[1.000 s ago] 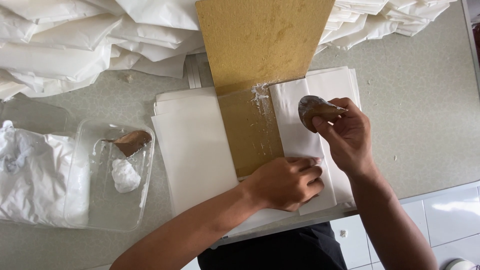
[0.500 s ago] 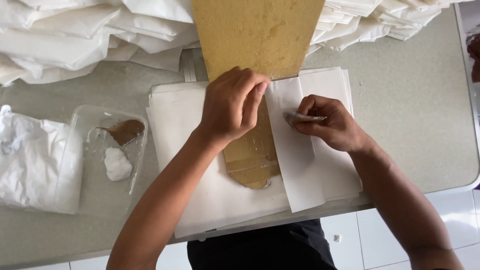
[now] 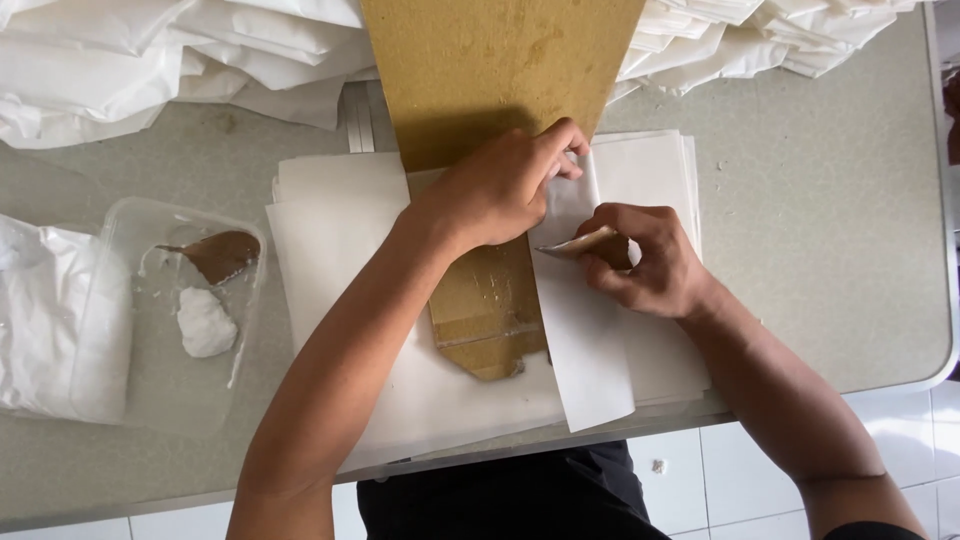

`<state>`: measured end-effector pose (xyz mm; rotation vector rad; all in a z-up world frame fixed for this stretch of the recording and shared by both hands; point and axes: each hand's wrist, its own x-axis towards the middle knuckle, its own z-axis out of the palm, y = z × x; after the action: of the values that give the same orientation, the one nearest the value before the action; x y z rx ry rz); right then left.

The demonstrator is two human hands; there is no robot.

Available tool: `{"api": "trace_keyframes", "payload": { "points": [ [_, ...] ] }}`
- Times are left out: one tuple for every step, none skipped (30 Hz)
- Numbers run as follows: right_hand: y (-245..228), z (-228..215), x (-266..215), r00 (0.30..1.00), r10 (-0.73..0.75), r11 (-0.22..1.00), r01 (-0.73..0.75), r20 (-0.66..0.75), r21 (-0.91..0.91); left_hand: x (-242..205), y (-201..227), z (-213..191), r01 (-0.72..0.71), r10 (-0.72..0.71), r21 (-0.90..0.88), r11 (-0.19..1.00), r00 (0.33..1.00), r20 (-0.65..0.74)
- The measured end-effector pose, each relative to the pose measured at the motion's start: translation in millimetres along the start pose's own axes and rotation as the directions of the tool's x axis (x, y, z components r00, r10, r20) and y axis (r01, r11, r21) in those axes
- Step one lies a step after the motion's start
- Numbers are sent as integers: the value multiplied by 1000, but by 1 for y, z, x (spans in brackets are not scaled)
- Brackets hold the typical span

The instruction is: The person uses a small wooden spatula to scoop a white paste from a plastic container and spreads it onto white paper sheets placed on a cardboard jig. The person repeatedly scoops and spreads the paste across the paper surface.

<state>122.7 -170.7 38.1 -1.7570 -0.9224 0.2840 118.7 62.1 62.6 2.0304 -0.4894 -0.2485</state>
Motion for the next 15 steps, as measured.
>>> {"api": "trace_keyframes", "payload": {
  "points": [
    [5,0,2,1000,7,1000,-7,-1,6,3,-4,1,7,-6,-4,1000,1000,6],
    [10,1,4,996,-87,994,86,-15,-74,5,-8,1,-1,1,22,1000,1000,4],
    [15,2,6,983,-181,972,176,-22,-155,7,-12,2,-10,9,49,999,1000,1],
    [11,4,10,984,-176,974,169,-35,-150,6,-12,1,-8,7,52,999,1000,15],
    [6,6,15,968,-250,942,237,-25,-237,5,-12,0,6,-7,44,999,1000,15],
    [1,4,16,950,-313,898,295,-3,-327,7,-10,2,17,-17,26,1000,1000,15],
    [1,2,15,953,-301,902,281,-12,-329,7,-8,1,16,-17,19,1000,999,29],
    [1,1,15,939,-345,855,315,3,-411,6,-5,-3,28,-29,26,999,999,27],
    [1,1,16,923,-385,800,346,23,-490,4,-3,-6,40,-41,33,999,999,26],
    [-3,1,17,925,-380,803,340,18,-489,5,-2,-7,42,-43,31,999,999,33],
    [-8,1,19,921,-387,762,341,36,-551,4,-2,-8,42,-43,40,998,998,38],
    [-12,1,21,917,-395,713,345,57,-610,5,-1,-8,39,-41,50,998,998,39],
    [-9,0,18,918,-393,714,343,56,-611,6,-3,-6,38,-40,49,998,998,42],
    [-6,-2,16,919,-379,684,357,109,-635,7,-6,-4,46,-48,57,997,998,39],
    [-2,-2,15,918,-362,654,374,162,-658,7,-9,-3,54,-56,65,996,998,36]
  ]
}}
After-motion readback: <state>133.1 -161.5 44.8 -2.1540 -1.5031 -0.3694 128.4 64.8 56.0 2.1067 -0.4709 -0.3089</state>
